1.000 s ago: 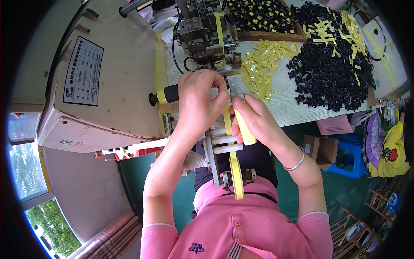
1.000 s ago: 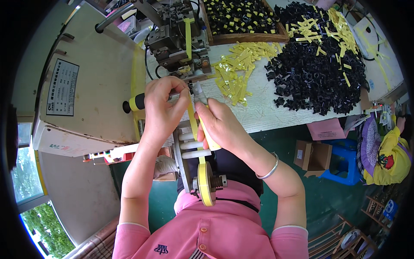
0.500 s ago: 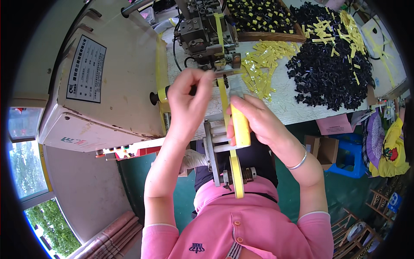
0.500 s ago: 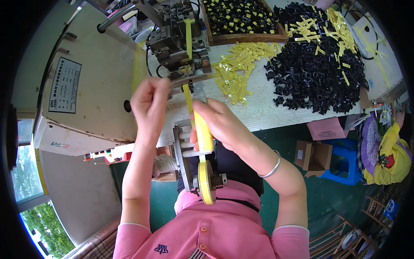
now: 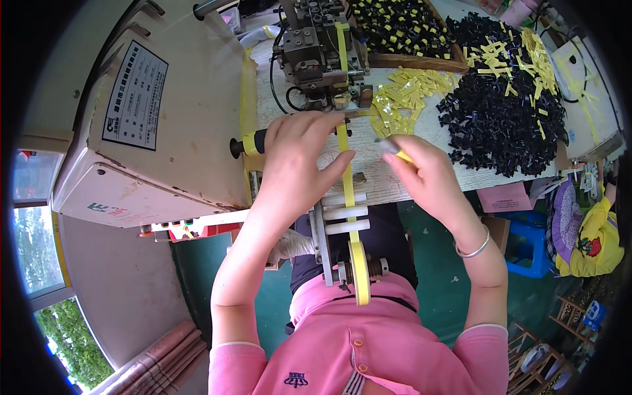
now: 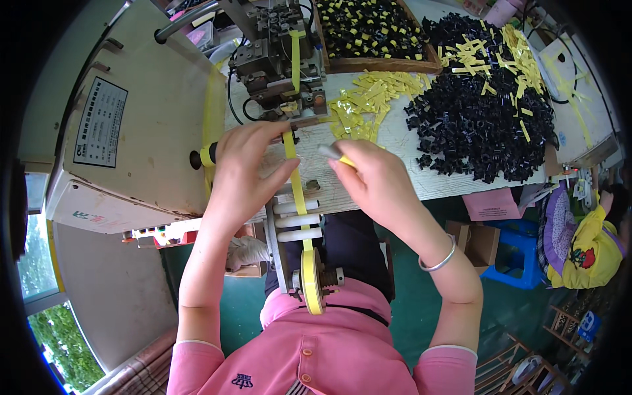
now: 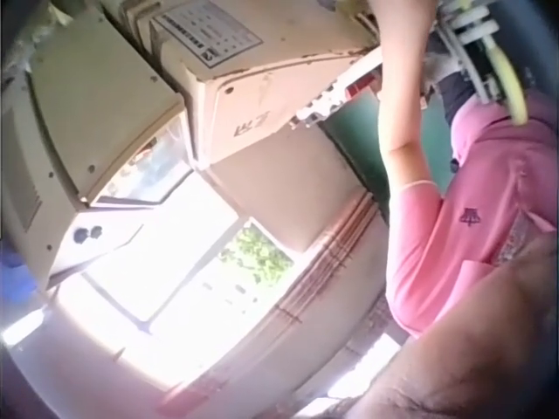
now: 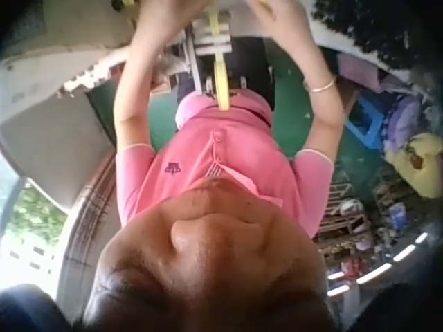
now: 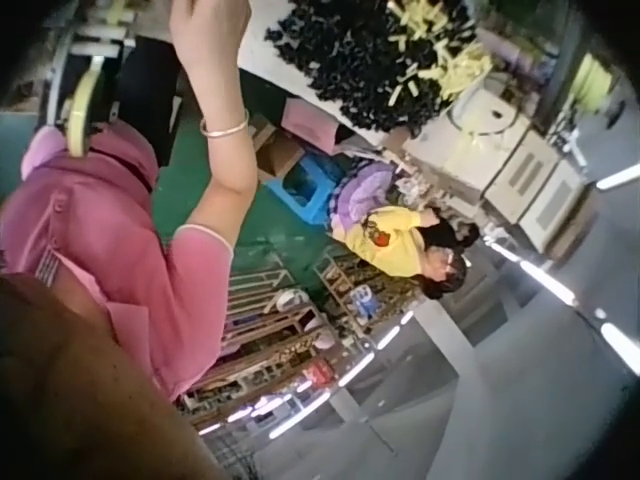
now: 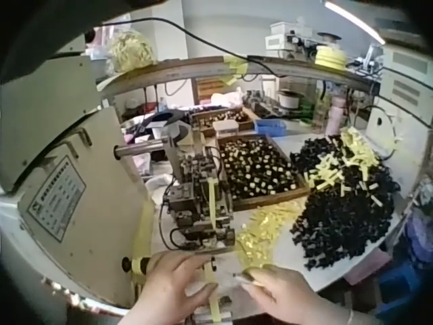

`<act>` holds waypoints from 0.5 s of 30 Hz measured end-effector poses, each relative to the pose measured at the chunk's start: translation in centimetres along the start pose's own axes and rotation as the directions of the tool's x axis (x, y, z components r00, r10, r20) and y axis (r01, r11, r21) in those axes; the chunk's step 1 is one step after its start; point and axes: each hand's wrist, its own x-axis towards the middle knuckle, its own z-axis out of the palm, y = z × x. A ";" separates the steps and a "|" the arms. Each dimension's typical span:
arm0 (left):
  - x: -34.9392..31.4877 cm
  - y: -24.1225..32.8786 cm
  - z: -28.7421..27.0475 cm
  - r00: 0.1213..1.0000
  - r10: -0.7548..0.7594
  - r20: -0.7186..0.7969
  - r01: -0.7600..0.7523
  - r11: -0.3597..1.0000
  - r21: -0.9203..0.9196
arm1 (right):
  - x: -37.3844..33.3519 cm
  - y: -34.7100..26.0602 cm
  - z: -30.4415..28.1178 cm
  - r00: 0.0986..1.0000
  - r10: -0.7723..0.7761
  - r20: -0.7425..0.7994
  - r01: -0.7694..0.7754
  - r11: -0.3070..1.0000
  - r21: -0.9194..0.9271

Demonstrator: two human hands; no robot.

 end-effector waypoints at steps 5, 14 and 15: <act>0.1 -0.4 0.4 0.999 -0.015 0.046 0.012 0.998 0.057 | 1.5 -2.0 0.0 0.982 -0.145 0.119 0.184 0.862 -0.472; -0.2 -0.4 0.8 1.000 -0.021 0.021 0.019 0.997 0.071 | 2.1 -3.5 1.1 0.972 -0.111 0.208 0.228 0.661 -0.715; -0.3 -0.3 0.8 0.999 -0.024 0.021 0.022 0.996 0.081 | 2.1 -3.3 1.4 0.972 -0.110 0.208 0.229 0.637 -0.736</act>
